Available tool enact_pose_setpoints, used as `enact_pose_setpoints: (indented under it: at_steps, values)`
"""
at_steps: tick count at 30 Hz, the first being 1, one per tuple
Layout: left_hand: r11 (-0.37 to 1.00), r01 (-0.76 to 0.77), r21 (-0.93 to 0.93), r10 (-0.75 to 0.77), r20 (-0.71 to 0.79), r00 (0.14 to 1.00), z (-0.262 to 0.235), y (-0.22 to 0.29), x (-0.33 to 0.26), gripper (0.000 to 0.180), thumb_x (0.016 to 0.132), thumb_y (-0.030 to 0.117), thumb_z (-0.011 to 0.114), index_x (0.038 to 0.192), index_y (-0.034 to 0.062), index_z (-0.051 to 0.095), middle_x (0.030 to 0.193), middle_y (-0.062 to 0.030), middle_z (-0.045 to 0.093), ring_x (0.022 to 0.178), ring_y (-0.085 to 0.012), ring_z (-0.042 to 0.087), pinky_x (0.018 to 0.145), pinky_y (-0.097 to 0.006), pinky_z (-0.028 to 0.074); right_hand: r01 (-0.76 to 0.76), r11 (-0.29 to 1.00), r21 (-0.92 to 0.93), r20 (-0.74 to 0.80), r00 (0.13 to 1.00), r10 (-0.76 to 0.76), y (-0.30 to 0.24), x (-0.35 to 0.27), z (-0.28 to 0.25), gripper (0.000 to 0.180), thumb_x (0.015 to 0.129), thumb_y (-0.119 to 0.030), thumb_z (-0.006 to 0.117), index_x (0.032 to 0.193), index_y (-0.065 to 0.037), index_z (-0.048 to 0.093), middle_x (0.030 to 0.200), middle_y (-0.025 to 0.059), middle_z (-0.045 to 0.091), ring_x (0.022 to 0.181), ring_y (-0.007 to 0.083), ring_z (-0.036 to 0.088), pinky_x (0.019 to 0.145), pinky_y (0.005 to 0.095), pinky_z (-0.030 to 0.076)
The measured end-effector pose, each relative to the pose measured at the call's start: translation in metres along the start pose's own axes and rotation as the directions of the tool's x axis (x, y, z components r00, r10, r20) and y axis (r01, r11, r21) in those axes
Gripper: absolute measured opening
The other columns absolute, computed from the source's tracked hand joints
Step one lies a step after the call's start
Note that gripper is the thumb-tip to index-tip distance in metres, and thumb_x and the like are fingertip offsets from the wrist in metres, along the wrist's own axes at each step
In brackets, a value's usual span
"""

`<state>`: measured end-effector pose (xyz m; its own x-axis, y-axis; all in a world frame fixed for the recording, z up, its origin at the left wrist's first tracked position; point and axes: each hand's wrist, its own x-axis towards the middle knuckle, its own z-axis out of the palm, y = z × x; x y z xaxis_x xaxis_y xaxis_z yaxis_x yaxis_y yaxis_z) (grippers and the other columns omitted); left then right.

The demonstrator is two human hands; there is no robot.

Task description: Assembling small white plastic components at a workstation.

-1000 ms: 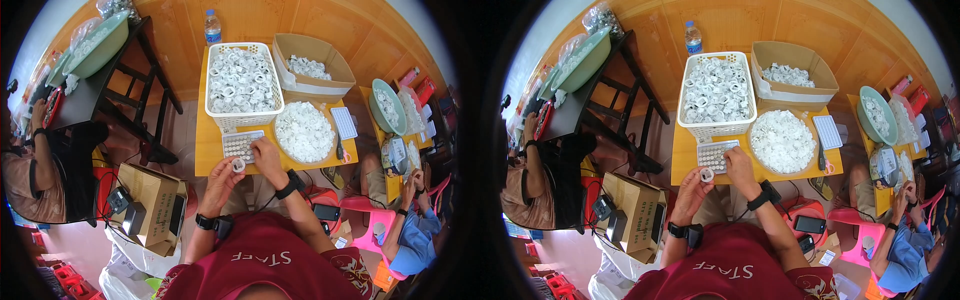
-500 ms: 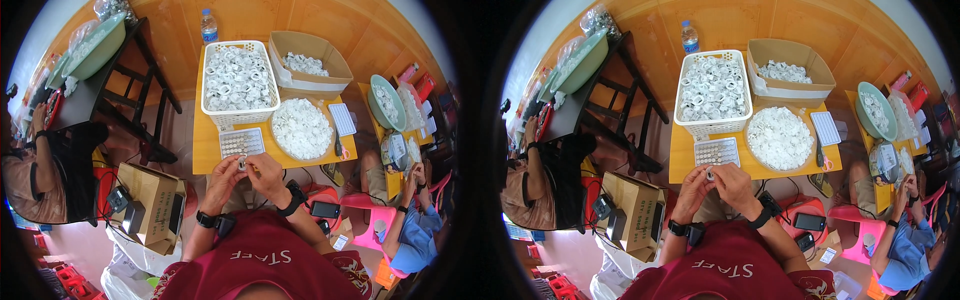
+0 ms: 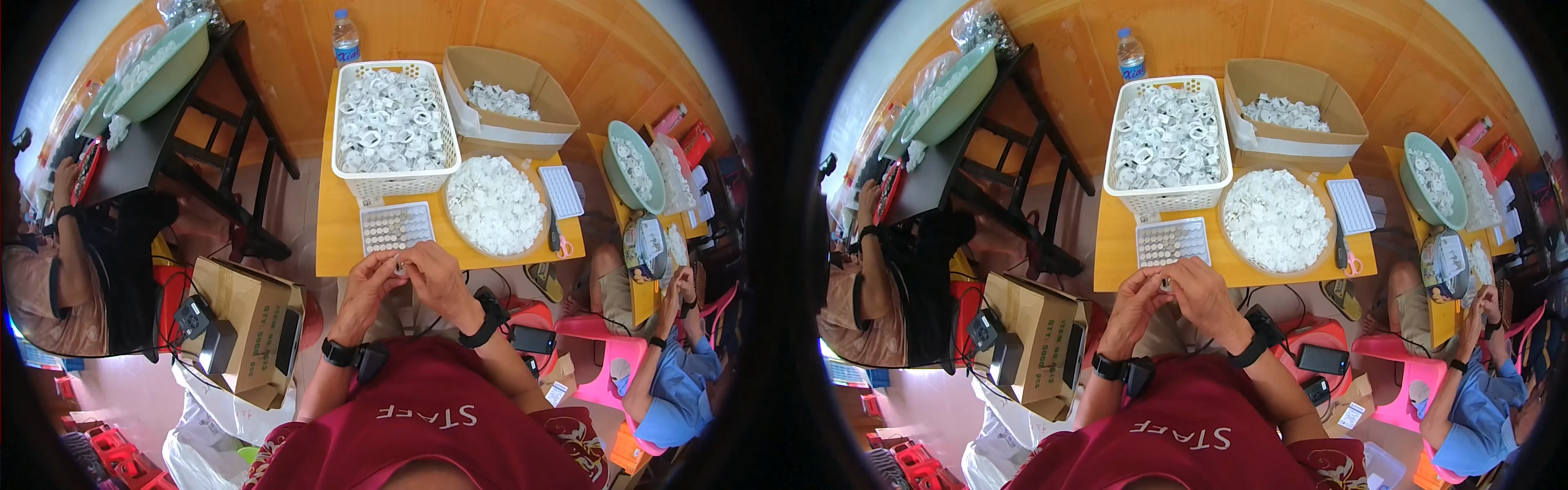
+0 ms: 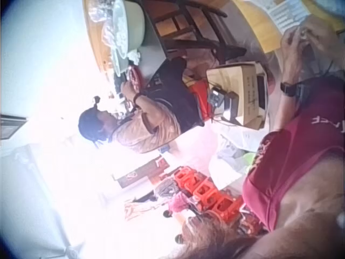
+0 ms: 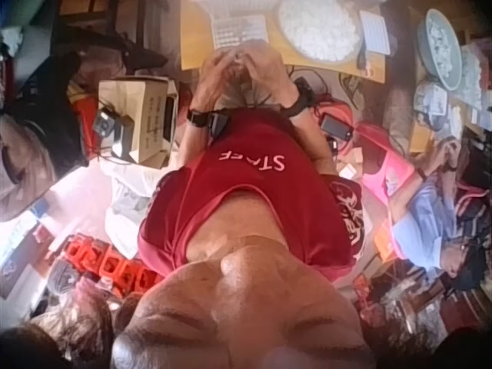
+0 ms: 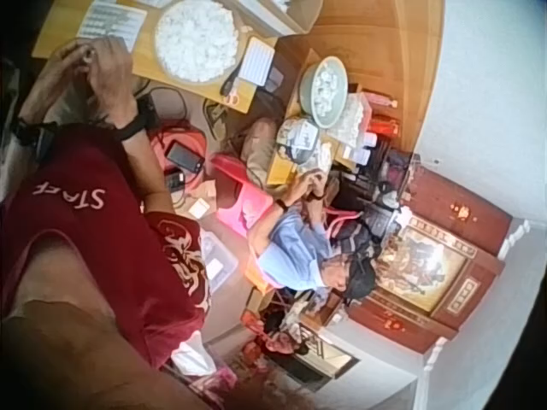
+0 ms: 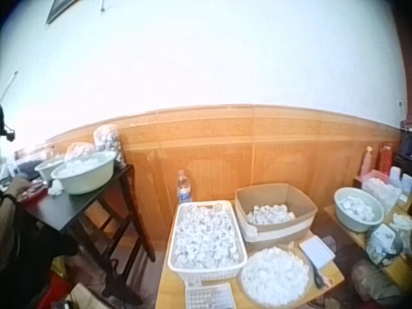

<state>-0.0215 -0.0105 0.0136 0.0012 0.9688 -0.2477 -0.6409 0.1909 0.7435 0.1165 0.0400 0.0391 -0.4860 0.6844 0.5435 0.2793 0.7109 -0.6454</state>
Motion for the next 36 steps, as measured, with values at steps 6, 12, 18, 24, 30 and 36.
enact_pose_setpoints:
  at_steps: [6,12,18,24,30,36]
  values:
    - [1.0,0.002,0.012,-0.002,0.033,0.999,-0.003,-0.001,0.001,0.019,0.088,0.011,0.051,0.104,0.0018,0.055,0.096,-0.0068,0.059,0.08,-0.0135,0.059,0.07,-0.026,0.05,-0.169,0.978,0.123,0.068,0.984,0.162,0.003,0.0,-0.006,0.009,0.071,0.002,0.056,0.079,-0.001,0.056,0.074,0.0106,0.052,0.07,0.0284,0.053,0.059,0.0342,0.043]
    - [0.998,0.011,-0.054,-0.01,0.014,1.0,-0.01,-0.008,0.001,0.02,0.089,0.014,0.05,0.105,0.0025,0.055,0.096,-0.0066,0.059,0.08,-0.0134,0.059,0.071,-0.025,0.05,-0.039,0.999,0.037,0.025,0.999,0.038,0.003,-0.006,0.0,0.012,0.07,0.003,0.057,0.082,0.0,0.058,0.077,0.0117,0.052,0.066,0.0282,0.054,0.058,0.0342,0.044]
    - [0.995,-0.009,-0.095,0.009,-0.003,1.0,-0.018,-0.007,0.0,0.022,0.089,0.015,0.049,0.106,0.0023,0.053,0.094,-0.0077,0.059,0.08,-0.0153,0.06,0.072,-0.027,0.051,-0.299,0.935,0.19,-0.046,0.949,0.313,0.021,0.005,0.0,0.011,0.073,0.002,0.054,0.083,0.002,0.059,0.078,0.013,0.055,0.065,0.0291,0.054,0.059,0.035,0.043]
    - [0.995,0.005,-0.098,-0.006,-0.016,1.0,-0.017,-0.004,-0.002,0.023,0.089,0.015,0.05,0.106,0.0014,0.053,0.093,-0.0084,0.06,0.079,-0.0164,0.06,0.071,-0.027,0.051,-0.266,0.952,-0.15,-0.165,0.956,0.241,0.068,0.023,0.026,0.006,0.074,-0.002,0.056,0.077,0.002,0.059,0.074,0.0168,0.054,0.065,0.0342,0.054,0.059,0.0396,0.043]
    - [0.992,-0.018,-0.121,0.016,-0.02,1.0,-0.019,-0.003,-0.004,0.023,0.089,0.014,0.05,0.107,0.0008,0.052,0.094,-0.0088,0.059,0.079,-0.0168,0.06,0.072,-0.027,0.051,-0.293,0.914,-0.281,-0.164,0.953,0.255,0.075,0.03,0.04,0.004,0.073,-0.002,0.057,0.073,0.001,0.059,0.073,0.0172,0.052,0.067,0.0358,0.054,0.059,0.0422,0.043]
    - [0.99,-0.019,-0.138,0.016,-0.026,1.0,-0.018,-0.003,-0.006,0.022,0.089,0.014,0.049,0.106,0.0005,0.052,0.096,-0.0091,0.059,0.08,-0.017,0.06,0.072,-0.027,0.051,-0.269,0.912,-0.309,-0.115,0.963,0.245,0.074,0.026,0.04,0.004,0.072,0.0,0.056,0.074,0.001,0.059,0.074,0.0168,0.053,0.067,0.0363,0.054,0.059,0.0424,0.043]
